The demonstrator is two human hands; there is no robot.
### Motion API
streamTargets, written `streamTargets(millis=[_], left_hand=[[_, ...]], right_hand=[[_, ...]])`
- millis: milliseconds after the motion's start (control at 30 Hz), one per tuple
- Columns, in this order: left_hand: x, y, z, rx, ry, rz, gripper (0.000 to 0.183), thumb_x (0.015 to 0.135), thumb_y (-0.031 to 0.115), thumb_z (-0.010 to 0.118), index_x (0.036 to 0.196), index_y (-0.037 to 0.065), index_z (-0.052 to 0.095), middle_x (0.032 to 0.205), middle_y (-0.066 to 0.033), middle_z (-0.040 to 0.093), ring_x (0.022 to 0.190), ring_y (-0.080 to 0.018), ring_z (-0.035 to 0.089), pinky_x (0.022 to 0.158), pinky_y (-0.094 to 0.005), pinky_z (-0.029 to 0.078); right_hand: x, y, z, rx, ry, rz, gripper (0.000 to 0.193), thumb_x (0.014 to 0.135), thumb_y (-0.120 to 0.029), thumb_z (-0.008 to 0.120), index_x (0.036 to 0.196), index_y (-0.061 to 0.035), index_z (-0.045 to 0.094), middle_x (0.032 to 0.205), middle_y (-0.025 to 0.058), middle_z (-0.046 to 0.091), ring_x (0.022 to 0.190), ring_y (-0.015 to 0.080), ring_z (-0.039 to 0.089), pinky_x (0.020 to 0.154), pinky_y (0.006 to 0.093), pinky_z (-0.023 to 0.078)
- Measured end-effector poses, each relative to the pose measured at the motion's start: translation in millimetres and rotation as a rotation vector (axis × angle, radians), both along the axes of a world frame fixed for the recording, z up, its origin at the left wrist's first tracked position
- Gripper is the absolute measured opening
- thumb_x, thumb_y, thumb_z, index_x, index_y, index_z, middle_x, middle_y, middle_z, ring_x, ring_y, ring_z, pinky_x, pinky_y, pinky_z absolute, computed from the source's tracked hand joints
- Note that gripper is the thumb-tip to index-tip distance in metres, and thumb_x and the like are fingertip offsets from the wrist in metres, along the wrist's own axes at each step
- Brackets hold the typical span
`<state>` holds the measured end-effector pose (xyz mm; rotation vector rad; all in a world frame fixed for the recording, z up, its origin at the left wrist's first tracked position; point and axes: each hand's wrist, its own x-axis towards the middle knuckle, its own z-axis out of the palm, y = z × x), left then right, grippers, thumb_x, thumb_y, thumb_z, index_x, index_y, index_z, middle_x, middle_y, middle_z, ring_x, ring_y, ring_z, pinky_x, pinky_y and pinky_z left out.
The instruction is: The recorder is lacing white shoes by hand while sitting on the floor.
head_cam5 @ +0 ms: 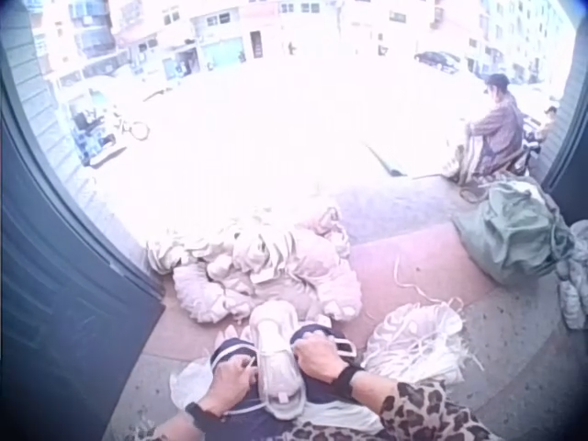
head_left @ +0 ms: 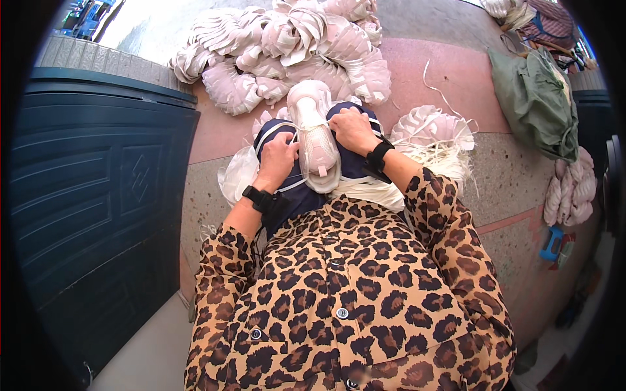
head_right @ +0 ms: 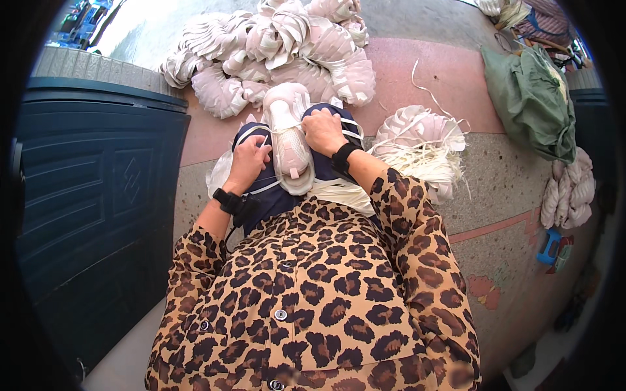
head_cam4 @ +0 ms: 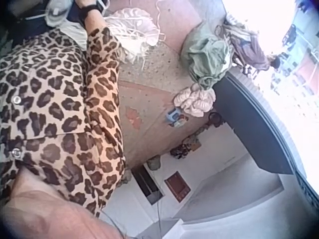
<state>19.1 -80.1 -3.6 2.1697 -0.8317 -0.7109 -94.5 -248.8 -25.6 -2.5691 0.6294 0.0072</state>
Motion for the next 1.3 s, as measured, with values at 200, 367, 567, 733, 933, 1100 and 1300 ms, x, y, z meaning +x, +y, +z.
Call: streamTargets(millis=[200,367,567,733,933,1100,1300], left_hand=[[-3.5,10.4,-7.3,0.038,-0.09,0.034,0.015,0.081,0.013,0.053,0.08,0.0,0.061,0.064,-0.0153,0.061,0.064,-0.0303,0.061,0.061,-0.0388,0.047],[5.8,-2.2,-20.3,0.064,-0.337,-0.032,0.017,0.08,0.015,0.053,0.08,0.002,0.063,0.07,-0.019,0.061,0.069,-0.0332,0.061,0.064,-0.0416,0.048],[13.8,-13.0,-18.1,0.151,-0.428,-0.204,0.016,0.077,0.013,0.054,0.073,0.002,0.063,0.068,-0.0189,0.06,0.067,-0.0335,0.06,0.061,-0.0406,0.048],[8.1,-26.7,-7.5,0.23,-0.584,-0.34,0.014,0.078,0.012,0.051,0.073,0.004,0.061,0.067,-0.0168,0.06,0.065,-0.0327,0.061,0.058,-0.0418,0.047],[-6.2,-23.7,8.1,0.279,-0.726,-0.152,0.025,0.073,0.031,0.064,0.078,0.007,0.064,0.079,-0.0075,0.062,0.086,-0.0244,0.05,0.07,-0.0391,0.037],[-21.2,-16.9,7.4,0.326,-0.697,-0.171,0.026,0.073,0.031,0.064,0.08,0.006,0.063,0.083,-0.008,0.06,0.09,-0.0248,0.049,0.07,-0.0407,0.037],[-11.2,-13.5,-7.0,0.294,-0.547,-0.146,0.023,0.077,0.018,0.056,0.09,0.001,0.062,0.085,-0.0141,0.061,0.089,-0.0319,0.052,0.074,-0.043,0.043]], right_hand=[[7.4,5.4,0.0,-0.311,-0.095,0.293,0.009,0.07,-0.01,0.054,0.073,-0.0077,0.063,0.082,0.0058,0.058,0.088,0.022,0.053,0.072,0.0383,0.037],[11.1,6.1,-0.3,-0.395,-0.102,0.354,0.008,0.069,-0.012,0.056,0.074,-0.0084,0.062,0.082,0.0054,0.058,0.089,0.0202,0.052,0.074,0.0356,0.036],[8.2,5.5,-2.6,-0.203,-0.169,0.058,0.009,0.068,-0.015,0.059,0.073,-0.0105,0.065,0.082,0.0051,0.059,0.087,0.0212,0.053,0.073,0.0363,0.038],[5.6,5.1,2.6,-0.295,-0.158,0.109,0.01,0.07,-0.017,0.058,0.072,-0.011,0.066,0.081,0.0054,0.059,0.086,0.0208,0.053,0.071,0.0355,0.038],[-2.1,6.9,9.0,-0.315,-0.027,0.269,0.027,0.078,-0.03,0.056,0.079,-0.0047,0.065,0.084,0.0078,0.057,0.086,0.0222,0.051,0.071,0.0394,0.035],[2.0,-1.4,3.9,-0.213,0.005,0.295,0.03,0.079,-0.033,0.055,0.083,-0.0047,0.064,0.088,0.0101,0.057,0.091,0.0235,0.051,0.074,0.041,0.036],[5.1,-14.4,-4.5,-0.009,0.115,0.359,0.021,0.077,-0.018,0.048,0.082,-0.0022,0.062,0.092,0.0147,0.057,0.093,0.0294,0.052,0.076,0.0457,0.041]])
